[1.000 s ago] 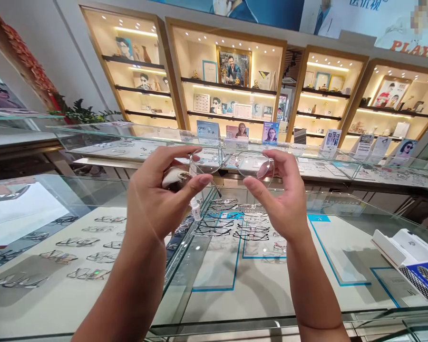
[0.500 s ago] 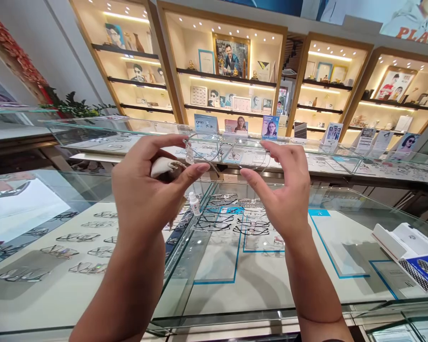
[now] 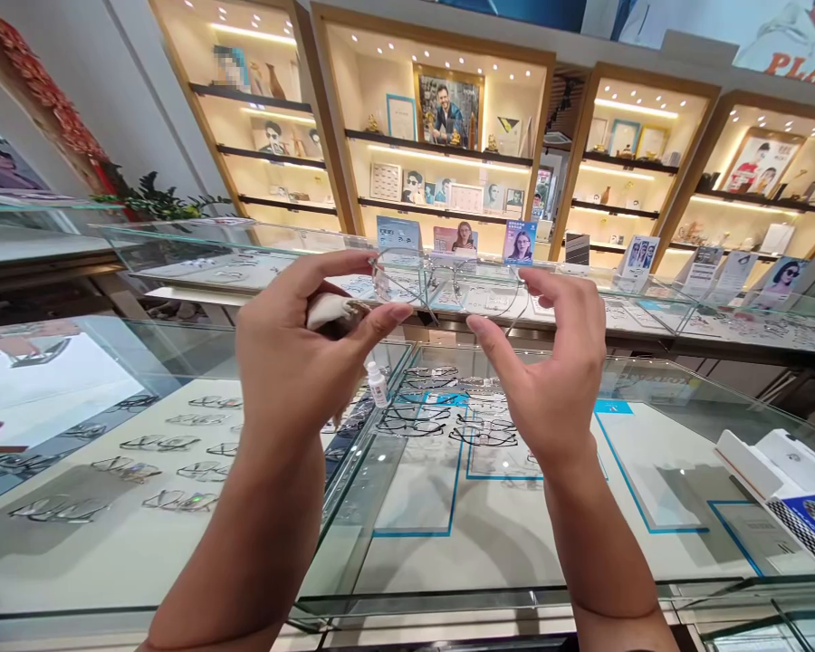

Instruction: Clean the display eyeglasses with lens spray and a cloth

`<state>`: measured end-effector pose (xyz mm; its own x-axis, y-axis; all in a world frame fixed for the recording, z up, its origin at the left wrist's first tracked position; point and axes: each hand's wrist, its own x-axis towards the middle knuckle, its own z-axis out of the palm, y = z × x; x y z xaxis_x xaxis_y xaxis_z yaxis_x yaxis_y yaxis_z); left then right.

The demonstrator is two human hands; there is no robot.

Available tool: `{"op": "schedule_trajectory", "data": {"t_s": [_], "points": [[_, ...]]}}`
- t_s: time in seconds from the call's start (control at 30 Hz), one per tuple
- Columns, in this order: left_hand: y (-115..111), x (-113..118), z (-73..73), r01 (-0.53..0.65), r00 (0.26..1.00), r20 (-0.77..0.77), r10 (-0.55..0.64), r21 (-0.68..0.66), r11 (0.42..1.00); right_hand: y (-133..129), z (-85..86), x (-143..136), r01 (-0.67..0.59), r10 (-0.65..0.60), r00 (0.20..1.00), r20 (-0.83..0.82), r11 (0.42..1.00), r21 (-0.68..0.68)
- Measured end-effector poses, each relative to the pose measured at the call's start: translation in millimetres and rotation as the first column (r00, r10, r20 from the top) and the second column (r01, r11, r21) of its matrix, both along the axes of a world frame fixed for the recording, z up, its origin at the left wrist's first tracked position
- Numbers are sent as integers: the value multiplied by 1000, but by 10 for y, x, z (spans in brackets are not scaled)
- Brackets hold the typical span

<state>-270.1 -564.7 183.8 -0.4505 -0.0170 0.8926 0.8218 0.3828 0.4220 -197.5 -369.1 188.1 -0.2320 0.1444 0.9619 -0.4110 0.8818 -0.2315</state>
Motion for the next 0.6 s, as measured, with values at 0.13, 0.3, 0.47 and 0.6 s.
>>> {"op": "schedule_trajectory", "data": {"t_s": [0.13,0.3,0.47,0.6], "points": [[-7,18,6,-35,999,-36,36,24,999,-1,-4,-8,-16,17,1000,24,999,-28],[0,35,19,-77,992,-101,80,30,997,10,-16,-31,-57,62,996,65,995,-78],[14,75,40,-97,988,-113,101,40,994,21,-20,-41,-62,70,991,113,995,-81],[14,87,29,-64,994,-84,67,43,997,19,-21,-45,-79,92,987,135,992,-99]]}}
